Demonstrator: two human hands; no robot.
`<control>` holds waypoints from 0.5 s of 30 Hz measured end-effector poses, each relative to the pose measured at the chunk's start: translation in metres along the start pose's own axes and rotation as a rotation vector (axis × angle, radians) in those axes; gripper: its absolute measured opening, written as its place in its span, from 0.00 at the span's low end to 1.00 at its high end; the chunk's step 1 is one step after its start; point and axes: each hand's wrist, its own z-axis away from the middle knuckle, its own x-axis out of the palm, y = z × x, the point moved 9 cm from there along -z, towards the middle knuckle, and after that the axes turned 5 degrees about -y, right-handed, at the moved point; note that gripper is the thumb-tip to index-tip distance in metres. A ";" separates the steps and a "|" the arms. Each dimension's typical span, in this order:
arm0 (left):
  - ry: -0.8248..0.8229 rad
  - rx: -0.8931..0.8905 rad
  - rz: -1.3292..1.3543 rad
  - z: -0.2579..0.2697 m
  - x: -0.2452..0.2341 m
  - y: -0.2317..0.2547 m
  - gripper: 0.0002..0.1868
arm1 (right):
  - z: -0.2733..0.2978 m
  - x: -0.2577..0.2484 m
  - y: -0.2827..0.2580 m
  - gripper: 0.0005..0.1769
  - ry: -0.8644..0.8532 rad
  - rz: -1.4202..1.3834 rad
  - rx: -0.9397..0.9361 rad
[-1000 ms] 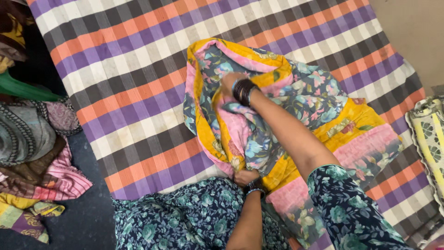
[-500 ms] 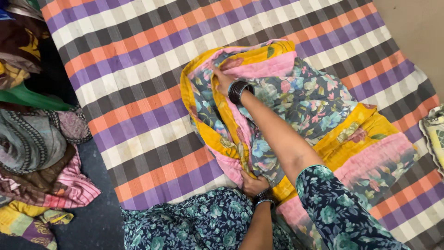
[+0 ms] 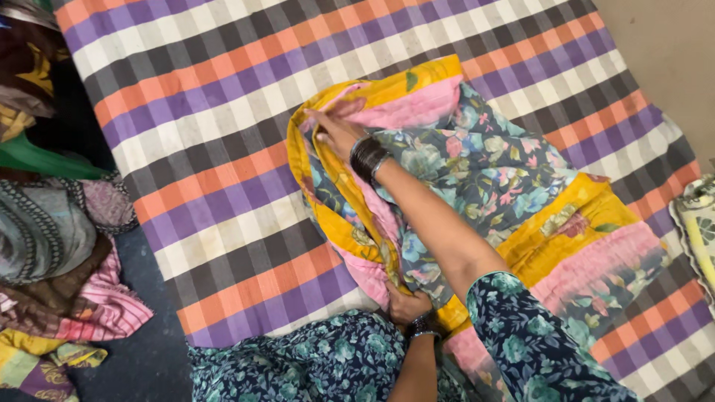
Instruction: The person folds a large floral-patterned cloth with yellow and pink borders on a striped mat. They smooth the fabric, fold the sides inward, and then fold the cloth in half multiple times to create a compact bundle.
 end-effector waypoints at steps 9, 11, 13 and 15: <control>-0.096 -0.055 -0.061 -0.004 0.002 -0.001 0.50 | 0.066 -0.185 0.152 0.30 0.705 0.344 0.273; -0.076 -0.048 -0.057 -0.001 0.004 -0.001 0.51 | 0.070 -0.209 0.177 0.36 0.665 0.417 0.383; -0.067 -0.034 -0.050 -0.001 0.004 -0.003 0.50 | 0.065 -0.213 0.224 0.31 0.301 0.305 0.655; -0.084 -0.051 -0.075 -0.001 0.007 -0.006 0.50 | 0.063 -0.203 0.243 0.29 -0.014 0.315 0.824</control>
